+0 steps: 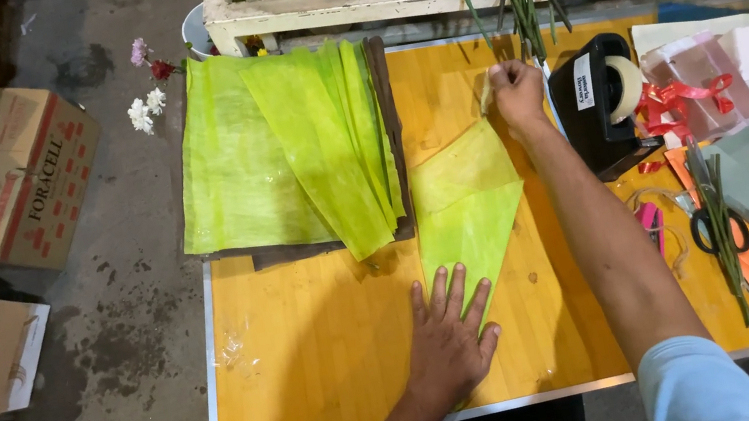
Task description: The person folds a sheet of lime green translucent paper on a yellow table. They repeatedly fold the paper into a smaller square shape, pressing down on the creases to flatten them. The person then picks up a stapler and staples the folded paper before placing it on a stack.
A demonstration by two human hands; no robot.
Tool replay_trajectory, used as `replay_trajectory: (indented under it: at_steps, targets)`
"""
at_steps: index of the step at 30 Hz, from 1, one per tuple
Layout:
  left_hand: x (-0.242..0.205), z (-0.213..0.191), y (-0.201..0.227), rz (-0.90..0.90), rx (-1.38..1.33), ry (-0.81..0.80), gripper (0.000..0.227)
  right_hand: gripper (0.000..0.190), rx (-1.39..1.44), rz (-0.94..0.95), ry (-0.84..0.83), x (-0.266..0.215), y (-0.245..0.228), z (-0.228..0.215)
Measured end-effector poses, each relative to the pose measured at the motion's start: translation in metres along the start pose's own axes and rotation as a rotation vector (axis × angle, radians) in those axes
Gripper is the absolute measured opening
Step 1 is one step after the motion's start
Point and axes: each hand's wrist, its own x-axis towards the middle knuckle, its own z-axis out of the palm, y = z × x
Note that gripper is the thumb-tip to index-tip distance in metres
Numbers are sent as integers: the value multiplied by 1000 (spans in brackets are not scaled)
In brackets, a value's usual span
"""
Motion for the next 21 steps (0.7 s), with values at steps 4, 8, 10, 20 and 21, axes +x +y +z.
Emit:
replay_trajectory:
  at_steps: [4,8,10,20,21]
  targets:
    - [2,-3,0,4,-20,8,60,23,77,-38,-43,-4,-15,-4]
    - [1,-5,0,-3,-19,-20,61,16,245,161,-190,-61,-85,-16]
    - [1,-4,-5,15,-54,-27,61,11,221,286,-197,-97,-93,-23]
    - [1,21,-9,48,86,30,65,12,-49,-231,323,-322,-17,-209]
    - [1,22,-9,27,113,-31,66,10,-99,-218,460,-337,1,-236]
